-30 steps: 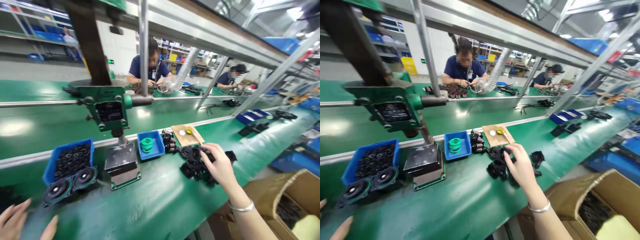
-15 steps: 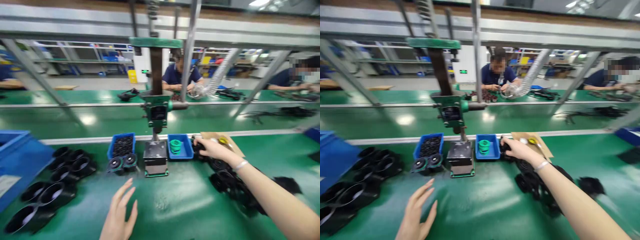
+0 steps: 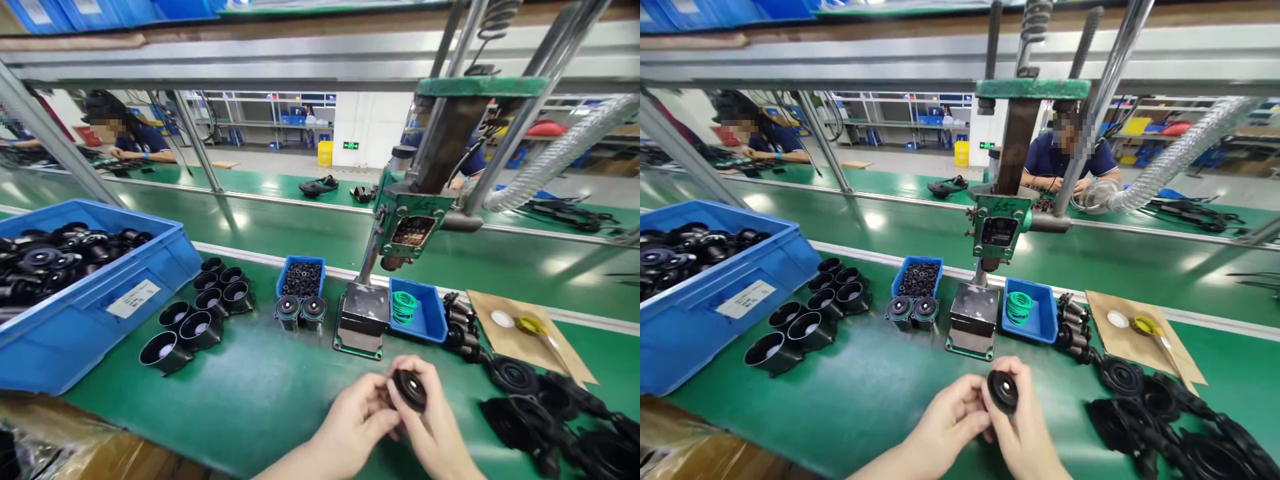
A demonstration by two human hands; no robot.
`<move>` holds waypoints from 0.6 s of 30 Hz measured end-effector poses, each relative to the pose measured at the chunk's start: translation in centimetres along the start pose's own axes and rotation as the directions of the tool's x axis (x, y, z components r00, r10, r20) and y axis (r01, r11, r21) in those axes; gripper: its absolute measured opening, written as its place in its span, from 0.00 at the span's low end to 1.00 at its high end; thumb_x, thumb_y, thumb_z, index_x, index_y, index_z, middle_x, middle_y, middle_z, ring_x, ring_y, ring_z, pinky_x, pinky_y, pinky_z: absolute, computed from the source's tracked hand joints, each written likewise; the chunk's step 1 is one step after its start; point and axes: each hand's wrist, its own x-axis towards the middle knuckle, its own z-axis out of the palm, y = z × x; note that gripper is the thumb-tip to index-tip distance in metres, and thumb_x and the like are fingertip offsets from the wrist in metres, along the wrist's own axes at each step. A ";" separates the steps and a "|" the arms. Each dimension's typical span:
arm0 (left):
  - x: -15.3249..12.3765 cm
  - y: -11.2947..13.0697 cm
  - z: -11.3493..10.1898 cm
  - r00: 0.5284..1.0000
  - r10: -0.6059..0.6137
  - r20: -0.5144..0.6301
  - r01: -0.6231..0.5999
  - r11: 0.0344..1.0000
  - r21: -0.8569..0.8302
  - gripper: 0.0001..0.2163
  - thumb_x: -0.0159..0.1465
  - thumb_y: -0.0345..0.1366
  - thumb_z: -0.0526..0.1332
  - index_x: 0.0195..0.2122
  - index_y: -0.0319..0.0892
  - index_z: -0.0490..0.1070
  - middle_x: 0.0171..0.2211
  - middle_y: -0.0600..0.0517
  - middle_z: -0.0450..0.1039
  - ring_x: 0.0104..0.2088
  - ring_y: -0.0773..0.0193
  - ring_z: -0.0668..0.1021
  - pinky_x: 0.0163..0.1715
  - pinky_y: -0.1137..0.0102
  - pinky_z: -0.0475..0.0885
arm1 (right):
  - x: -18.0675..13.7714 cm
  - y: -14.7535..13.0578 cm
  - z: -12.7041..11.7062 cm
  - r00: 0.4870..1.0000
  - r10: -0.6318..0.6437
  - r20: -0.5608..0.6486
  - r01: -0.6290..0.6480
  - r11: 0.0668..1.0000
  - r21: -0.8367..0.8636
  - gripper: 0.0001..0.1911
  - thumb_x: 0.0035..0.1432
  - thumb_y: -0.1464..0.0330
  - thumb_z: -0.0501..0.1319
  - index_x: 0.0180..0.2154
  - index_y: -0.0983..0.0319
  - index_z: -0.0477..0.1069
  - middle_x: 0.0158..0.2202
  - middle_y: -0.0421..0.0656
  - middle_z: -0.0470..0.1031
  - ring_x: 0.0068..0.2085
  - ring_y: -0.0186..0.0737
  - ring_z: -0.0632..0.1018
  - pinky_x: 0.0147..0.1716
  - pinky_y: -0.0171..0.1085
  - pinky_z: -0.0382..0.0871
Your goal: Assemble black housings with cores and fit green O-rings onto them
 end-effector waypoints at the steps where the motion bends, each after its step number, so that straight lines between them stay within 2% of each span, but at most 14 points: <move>1: 0.1 0.0 0.0 0.999 -0.024 -0.020 0.024 0.999 -0.033 0.17 0.65 0.47 0.66 0.46 0.39 0.68 0.34 0.47 0.76 0.33 0.61 0.80 0.32 0.69 0.75 | -0.2 -0.2 1.4 1.000 0.029 0.009 -0.029 0.999 0.028 0.10 0.70 0.64 0.54 0.51 0.56 0.60 0.43 0.45 0.71 0.41 0.41 0.78 0.41 0.38 0.76; 3: -0.3 0.4 -0.8 0.997 -0.041 -0.066 0.040 0.999 -0.019 0.17 0.65 0.49 0.66 0.43 0.40 0.68 0.30 0.51 0.73 0.28 0.64 0.77 0.25 0.73 0.70 | -0.1 -0.6 2.8 0.998 0.031 0.053 -0.035 0.997 0.069 0.13 0.70 0.63 0.54 0.54 0.57 0.58 0.46 0.46 0.68 0.44 0.42 0.76 0.45 0.40 0.75; 6: -1.2 1.2 -2.7 0.992 -0.058 -0.114 0.059 0.998 0.006 0.17 0.65 0.48 0.66 0.44 0.41 0.68 0.32 0.51 0.73 0.30 0.65 0.76 0.25 0.75 0.68 | 0.8 -0.9 2.6 0.979 -0.048 0.196 0.016 0.986 0.163 0.17 0.69 0.62 0.54 0.56 0.57 0.60 0.49 0.48 0.64 0.50 0.46 0.72 0.51 0.45 0.72; 8: -1.8 1.8 -3.8 0.988 -0.061 -0.138 0.068 0.997 0.041 0.15 0.67 0.47 0.64 0.45 0.41 0.68 0.31 0.53 0.72 0.30 0.67 0.75 0.28 0.75 0.68 | 1.4 -1.1 2.2 0.965 -0.074 0.253 0.012 0.971 0.240 0.16 0.69 0.64 0.54 0.56 0.57 0.61 0.50 0.48 0.63 0.50 0.45 0.72 0.49 0.43 0.72; 11: -2.4 2.4 -5.0 0.983 -0.043 -0.179 0.078 0.978 0.193 0.14 0.68 0.48 0.62 0.47 0.43 0.70 0.28 0.55 0.70 0.28 0.67 0.72 0.28 0.75 0.68 | 1.7 -1.1 2.5 0.964 -0.059 0.259 -0.029 0.945 0.325 0.16 0.64 0.71 0.58 0.53 0.56 0.63 0.48 0.46 0.63 0.42 0.40 0.72 0.42 0.39 0.73; 14: -2.7 2.6 -5.9 0.988 0.009 -0.157 0.058 0.907 0.418 0.11 0.70 0.46 0.59 0.47 0.46 0.71 0.36 0.51 0.73 0.32 0.65 0.75 0.30 0.74 0.71 | 1.6 -0.8 3.3 0.959 -0.017 0.283 -0.107 0.902 0.418 0.20 0.57 0.77 0.60 0.50 0.56 0.64 0.45 0.43 0.63 0.37 0.35 0.71 0.40 0.36 0.72; 16: -2.6 2.6 -6.4 0.993 0.049 -0.104 0.020 0.819 0.573 0.08 0.71 0.43 0.58 0.46 0.48 0.73 0.40 0.51 0.75 0.36 0.63 0.78 0.35 0.73 0.73 | 1.6 -0.3 3.7 0.954 0.006 0.300 -0.159 0.859 0.488 0.22 0.52 0.80 0.61 0.47 0.56 0.64 0.44 0.42 0.63 0.37 0.35 0.71 0.39 0.35 0.71; 18: -2.3 2.5 -6.8 0.994 0.097 -0.046 -0.038 0.717 0.696 0.07 0.71 0.40 0.57 0.47 0.50 0.73 0.40 0.52 0.76 0.35 0.63 0.78 0.37 0.74 0.74 | 1.6 0.3 3.9 0.955 0.022 0.297 -0.192 0.806 0.560 0.22 0.49 0.80 0.61 0.44 0.57 0.63 0.43 0.41 0.62 0.38 0.35 0.71 0.39 0.34 0.69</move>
